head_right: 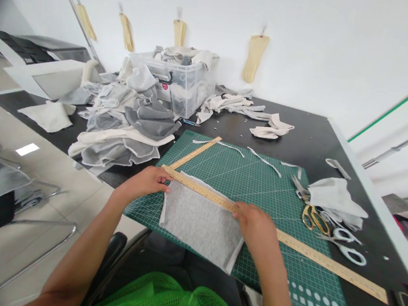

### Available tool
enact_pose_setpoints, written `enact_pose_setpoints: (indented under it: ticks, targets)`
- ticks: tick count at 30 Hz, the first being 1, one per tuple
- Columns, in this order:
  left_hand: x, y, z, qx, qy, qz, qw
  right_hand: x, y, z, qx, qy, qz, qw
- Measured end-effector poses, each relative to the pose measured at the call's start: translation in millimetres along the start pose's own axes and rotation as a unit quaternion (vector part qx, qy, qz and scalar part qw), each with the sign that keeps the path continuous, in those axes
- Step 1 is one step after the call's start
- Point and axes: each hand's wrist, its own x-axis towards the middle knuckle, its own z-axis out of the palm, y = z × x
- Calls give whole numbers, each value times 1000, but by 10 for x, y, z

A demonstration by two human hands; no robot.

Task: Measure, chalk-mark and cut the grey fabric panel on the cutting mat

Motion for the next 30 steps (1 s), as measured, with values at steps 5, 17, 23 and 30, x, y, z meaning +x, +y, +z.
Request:
enact_pose_setpoints:
  ticks: [5,17,23,30]
  targets:
    - [-38,17,-56,14,-17,-2,1000,-39,-132,-39,-31,-17,-9,999]
    - [-28,485,111,148,108,111,977,-43,-517,25,-28,-14,-30,999]
    - [36,455,237,110,-9,188,976,-54,-411,36,19,-38,17,999]
    - [-36,177,-22,115,13,98,988,-181,87,-70,31,-98,112,988]
